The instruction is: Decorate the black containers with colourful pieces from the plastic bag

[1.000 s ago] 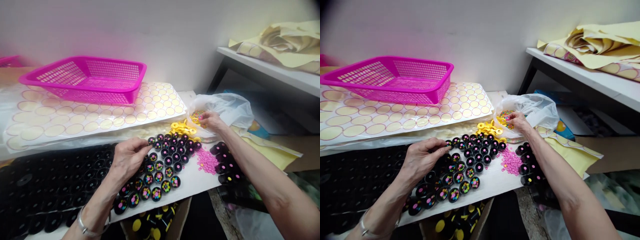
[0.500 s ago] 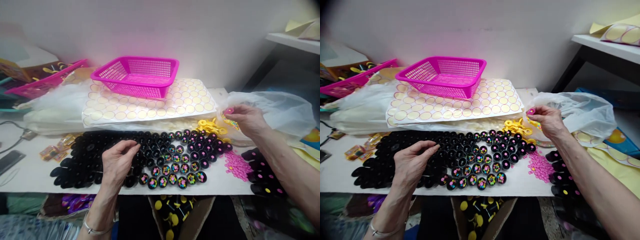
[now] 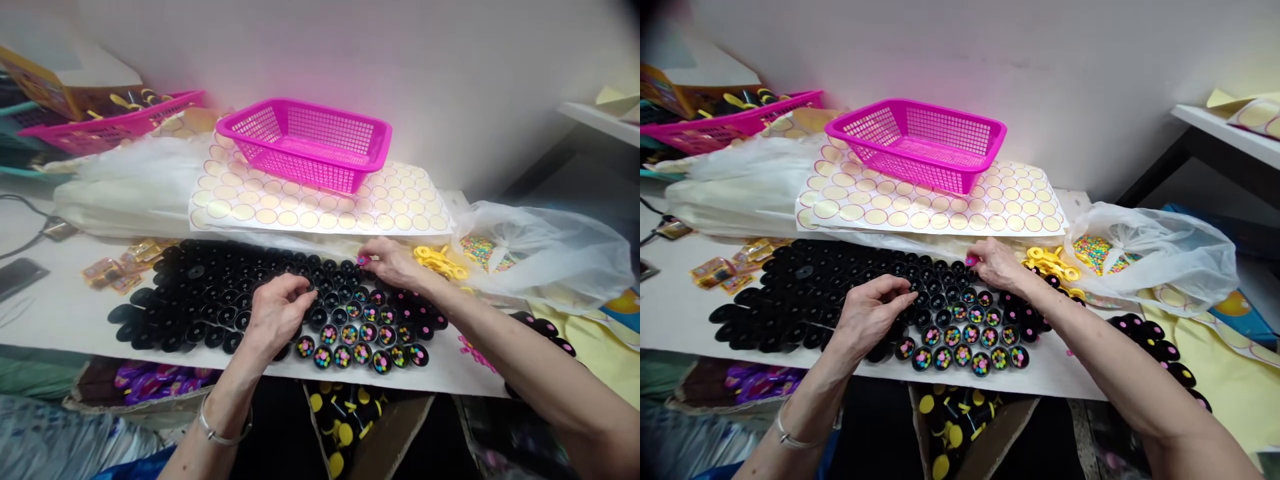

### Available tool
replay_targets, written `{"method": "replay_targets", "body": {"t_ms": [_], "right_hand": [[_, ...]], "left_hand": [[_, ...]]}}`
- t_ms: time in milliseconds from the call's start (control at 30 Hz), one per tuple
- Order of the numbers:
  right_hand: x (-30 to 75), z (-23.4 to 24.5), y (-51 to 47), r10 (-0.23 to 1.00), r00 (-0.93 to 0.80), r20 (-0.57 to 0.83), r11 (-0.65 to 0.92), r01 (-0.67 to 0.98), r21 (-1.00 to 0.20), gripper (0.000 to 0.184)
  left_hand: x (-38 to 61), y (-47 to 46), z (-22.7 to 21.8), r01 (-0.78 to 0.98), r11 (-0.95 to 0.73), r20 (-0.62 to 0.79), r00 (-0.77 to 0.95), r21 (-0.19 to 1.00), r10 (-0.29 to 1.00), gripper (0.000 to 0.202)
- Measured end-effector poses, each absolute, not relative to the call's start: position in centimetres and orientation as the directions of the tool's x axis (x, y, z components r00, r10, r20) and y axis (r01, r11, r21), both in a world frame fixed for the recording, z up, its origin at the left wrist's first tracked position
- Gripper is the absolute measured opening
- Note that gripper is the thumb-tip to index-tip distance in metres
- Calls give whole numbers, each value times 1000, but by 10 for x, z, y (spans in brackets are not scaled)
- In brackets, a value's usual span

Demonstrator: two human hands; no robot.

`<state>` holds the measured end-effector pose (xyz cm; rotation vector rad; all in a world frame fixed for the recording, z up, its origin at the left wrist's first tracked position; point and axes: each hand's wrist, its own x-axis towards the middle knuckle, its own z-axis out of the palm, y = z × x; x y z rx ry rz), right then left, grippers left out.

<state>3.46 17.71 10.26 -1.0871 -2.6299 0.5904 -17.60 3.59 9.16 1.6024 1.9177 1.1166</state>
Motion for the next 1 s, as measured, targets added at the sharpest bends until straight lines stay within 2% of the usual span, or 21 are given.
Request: {"method": "replay_targets", "body": {"t_ms": [133, 300, 400, 567, 733, 833, 933, 1000], "right_hand": [[19, 105, 180, 622, -781, -53, 760, 618, -203, 21], [8, 114, 176, 580, -801, -146, 810, 586, 5, 22], [2, 119, 175, 572, -797, -197, 820, 566, 91, 19], [-3, 122, 175, 538, -817, -206, 843, 518, 148, 18], [4, 129, 170, 550, -821, -151, 835, 538, 115, 17], [35, 133, 175, 655, -756, -27, 755, 655, -19, 19], [94, 129, 195, 838, -537, 97, 544, 807, -228, 21], [142, 124, 211, 955, -258, 148, 290, 915, -280, 24]], "left_hand": [[-177, 35, 86, 627, 9, 180, -237, 779, 955, 14], [-170, 38, 85, 619, -23, 189, -204, 785, 960, 12], [-167, 39, 86, 611, -25, 194, -212, 791, 958, 12], [-165, 38, 88, 606, -21, 191, -218, 795, 957, 13], [-159, 39, 88, 603, -7, 182, -230, 798, 956, 13], [-156, 38, 90, 586, -8, 178, -233, 810, 956, 14], [-157, 35, 92, 565, 11, 162, -255, 825, 953, 16], [-158, 34, 92, 550, 18, 162, -277, 835, 947, 18]]}}
